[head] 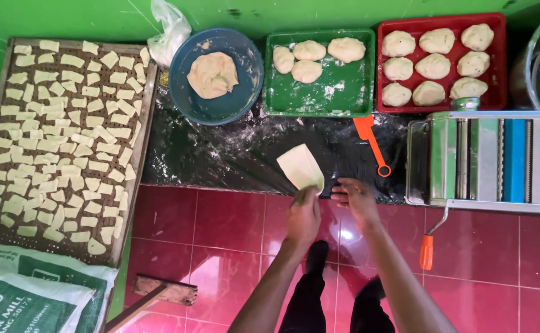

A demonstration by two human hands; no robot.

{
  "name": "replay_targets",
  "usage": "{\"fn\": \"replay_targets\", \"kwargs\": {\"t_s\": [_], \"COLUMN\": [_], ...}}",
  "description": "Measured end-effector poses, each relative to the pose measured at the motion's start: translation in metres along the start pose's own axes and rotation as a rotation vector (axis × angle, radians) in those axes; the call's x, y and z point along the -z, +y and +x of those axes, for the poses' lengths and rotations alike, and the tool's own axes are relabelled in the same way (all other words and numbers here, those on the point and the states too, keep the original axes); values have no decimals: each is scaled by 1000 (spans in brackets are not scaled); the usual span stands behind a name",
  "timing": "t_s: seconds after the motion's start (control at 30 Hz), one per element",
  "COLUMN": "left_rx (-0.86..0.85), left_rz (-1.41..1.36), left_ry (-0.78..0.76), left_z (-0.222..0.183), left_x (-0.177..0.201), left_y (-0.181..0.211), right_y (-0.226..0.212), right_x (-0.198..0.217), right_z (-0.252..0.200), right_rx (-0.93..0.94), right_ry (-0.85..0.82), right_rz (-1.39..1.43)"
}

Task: Flattening dough portions using a manual roller machine and cutting the dough strips into smaller pieces.

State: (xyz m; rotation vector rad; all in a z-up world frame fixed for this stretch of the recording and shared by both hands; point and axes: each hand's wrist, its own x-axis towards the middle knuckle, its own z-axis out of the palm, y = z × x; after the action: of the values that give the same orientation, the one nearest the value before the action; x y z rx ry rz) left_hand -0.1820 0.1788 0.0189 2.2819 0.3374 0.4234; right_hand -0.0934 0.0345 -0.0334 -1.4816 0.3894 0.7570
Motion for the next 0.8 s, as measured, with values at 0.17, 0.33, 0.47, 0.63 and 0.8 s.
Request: {"fn": "replay_targets", "kwargs": {"t_s": [0.17,0.33,0.47,0.63,0.8], "left_rx": [89,102,200,303,213], "left_rz": [-33,-145,-171,-61,150], "left_ry": [-19,22,41,-80,31], "left_z": [-10,45,89,109,114], "left_x": [-4,21,19,16,30], "left_y": [-3,-4,-48,-78,-56], "right_y": [29,24,19,14,6], "right_x": [22,20,17,16,10], "right_z": [1,1,-4,-5,-12], "right_rx": [-15,22,28,18,24], "right_ry": [7,-2,21,29,57], "right_rz": [1,-9,-58,-58,-96]}}
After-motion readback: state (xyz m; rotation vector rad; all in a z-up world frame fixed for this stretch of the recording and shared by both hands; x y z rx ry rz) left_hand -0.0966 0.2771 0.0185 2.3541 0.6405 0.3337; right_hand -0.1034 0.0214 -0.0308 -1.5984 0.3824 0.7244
